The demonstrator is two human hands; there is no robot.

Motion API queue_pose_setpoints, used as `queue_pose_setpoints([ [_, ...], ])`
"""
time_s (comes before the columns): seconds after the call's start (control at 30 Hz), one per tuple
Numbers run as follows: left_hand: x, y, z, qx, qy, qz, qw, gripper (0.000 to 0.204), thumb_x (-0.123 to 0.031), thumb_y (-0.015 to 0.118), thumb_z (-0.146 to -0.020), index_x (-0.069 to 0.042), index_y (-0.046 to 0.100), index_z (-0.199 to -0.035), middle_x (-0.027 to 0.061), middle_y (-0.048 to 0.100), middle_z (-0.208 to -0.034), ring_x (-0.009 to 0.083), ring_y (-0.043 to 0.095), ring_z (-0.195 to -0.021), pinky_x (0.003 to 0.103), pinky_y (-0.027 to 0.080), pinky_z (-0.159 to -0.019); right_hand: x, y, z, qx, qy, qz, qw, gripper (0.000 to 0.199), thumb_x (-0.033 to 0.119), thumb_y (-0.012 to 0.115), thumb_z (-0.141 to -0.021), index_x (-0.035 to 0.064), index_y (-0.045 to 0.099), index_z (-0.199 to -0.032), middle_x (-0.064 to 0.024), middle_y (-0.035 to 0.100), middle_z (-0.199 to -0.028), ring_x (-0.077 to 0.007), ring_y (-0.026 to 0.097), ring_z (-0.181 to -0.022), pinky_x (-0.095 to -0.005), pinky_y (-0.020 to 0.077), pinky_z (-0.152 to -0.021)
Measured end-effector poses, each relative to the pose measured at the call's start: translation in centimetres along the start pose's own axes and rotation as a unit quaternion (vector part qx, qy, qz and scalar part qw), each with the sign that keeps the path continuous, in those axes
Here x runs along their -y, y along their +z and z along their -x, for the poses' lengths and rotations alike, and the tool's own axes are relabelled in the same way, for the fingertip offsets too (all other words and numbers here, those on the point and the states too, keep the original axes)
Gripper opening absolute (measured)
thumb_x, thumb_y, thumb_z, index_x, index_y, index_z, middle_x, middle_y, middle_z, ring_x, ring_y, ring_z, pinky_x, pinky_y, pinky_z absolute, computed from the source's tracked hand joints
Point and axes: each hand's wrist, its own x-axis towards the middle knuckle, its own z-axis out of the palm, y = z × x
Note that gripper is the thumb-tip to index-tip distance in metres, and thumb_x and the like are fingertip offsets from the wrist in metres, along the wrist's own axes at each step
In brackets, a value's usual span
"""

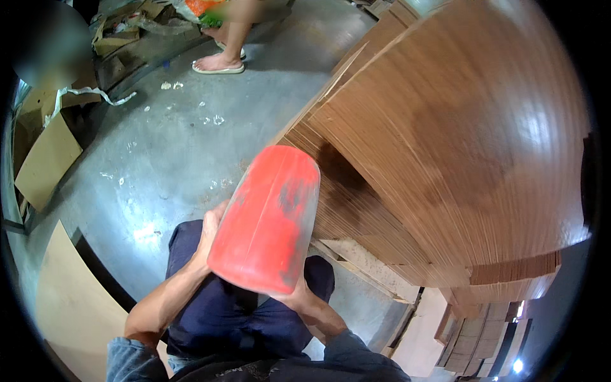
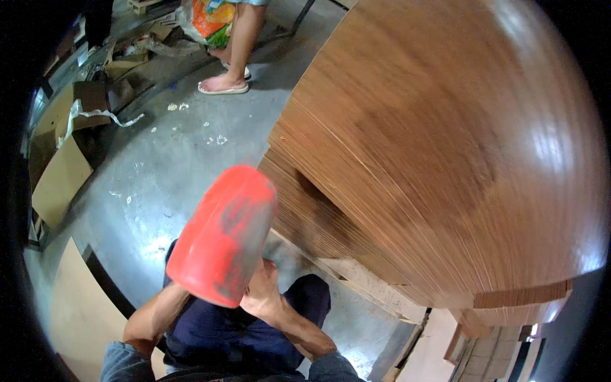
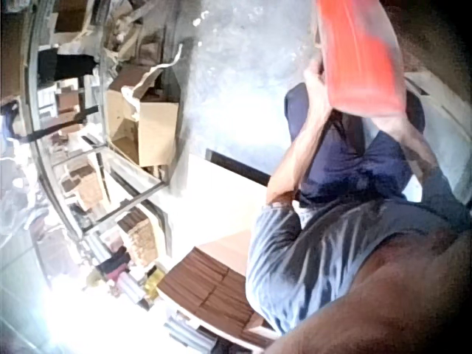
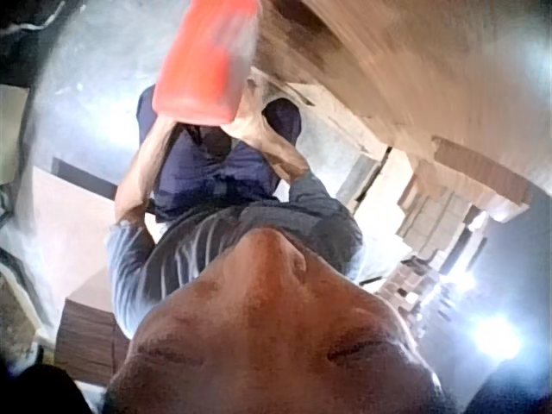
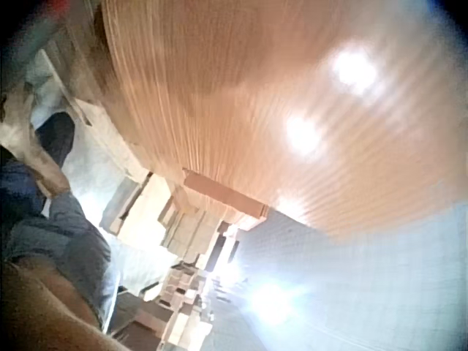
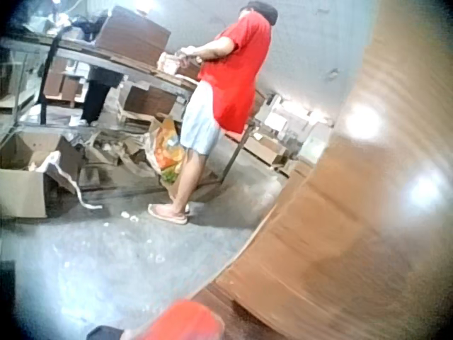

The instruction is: The person assembles wooden furniture components by striking the pieces with a mallet to join them and using a small scraping tool on the edges.

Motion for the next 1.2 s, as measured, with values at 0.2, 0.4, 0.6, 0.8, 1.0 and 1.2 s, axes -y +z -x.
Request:
queue_pose_setpoints([
  [0.2,-4.0,-0.4,4.0,0.017,0.050,-0.237,0.970,0.040,-0.014,0.069,-0.076,0.004,0.064,-0.111,0.0238,0.067,-0.106,0.0386,0.065,-0.096,0.042,0.052,-0.085,-2.8,-0.9,1.4,0.044,0.038,0.112,0.992,0.032,0.010,0.071,-0.079,0.0051,0.059,-0.108,-0.0128,0.067,-0.093,-0.0330,0.067,-0.078,-0.0420,0.0542,-0.070],
  [0.4,-6.5,0.4,7.9,-0.022,-0.004,-0.110,0.994,0.022,-0.005,0.062,-0.076,0.002,0.065,-0.096,0.0174,0.066,-0.085,0.0305,0.066,-0.081,0.037,0.050,-0.074,2.9,-0.5,1.0,0.054,0.118,0.145,0.981,0.046,0.008,0.063,-0.090,-0.0007,0.043,-0.131,-0.0166,0.068,-0.100,-0.0289,0.069,-0.089,-0.0377,0.0539,-0.078],
  [0.6,-8.1,3.0,10.8,0.006,-0.154,-0.031,0.988,0.034,-0.021,0.070,-0.089,-0.001,0.059,-0.113,0.0051,0.061,-0.088,0.0133,0.055,-0.077,0.032,0.048,-0.072,8.1,1.0,5.6,0.086,0.259,0.115,0.955,0.050,0.007,0.057,-0.092,0.0021,0.035,-0.137,-0.0230,0.065,-0.106,-0.0357,0.067,-0.099,-0.0403,0.0534,-0.083],
  [0.8,-5.8,5.3,17.0,-0.265,-0.378,0.256,0.850,0.016,-0.013,0.056,-0.093,0.002,0.061,-0.094,0.0069,0.060,-0.073,0.0161,0.054,-0.059,0.032,0.046,-0.055,16.4,0.2,7.8,0.261,0.236,0.156,0.923,0.068,0.001,0.059,-0.087,-0.0052,0.026,-0.146,-0.0324,0.050,-0.132,-0.0466,0.047,-0.125,-0.0460,0.0413,-0.103],
  [1.0,-12.9,5.5,20.1,-0.485,-0.385,0.372,0.691,0.016,-0.018,0.051,-0.096,-0.006,0.054,-0.085,-0.0006,0.048,-0.062,0.0107,0.047,-0.046,0.027,0.038,-0.037,33.6,-9.1,5.7,0.316,0.368,0.086,0.870,0.047,0.002,0.064,-0.088,-0.0013,0.052,-0.133,-0.0199,0.061,-0.122,-0.0290,0.064,-0.101,-0.0350,0.0505,-0.089],
  [1.2,-22.8,7.7,22.1,-0.448,-0.402,0.379,0.703,0.025,-0.027,0.049,-0.101,-0.005,0.055,-0.091,-0.0015,0.048,-0.061,0.0087,0.043,-0.044,0.025,0.039,-0.041,54.3,-20.4,-4.7,0.430,0.289,0.236,0.822,0.051,0.005,0.070,-0.086,0.0035,0.054,-0.134,-0.0143,0.064,-0.122,-0.0256,0.066,-0.097,-0.0375,0.0532,-0.086],
])
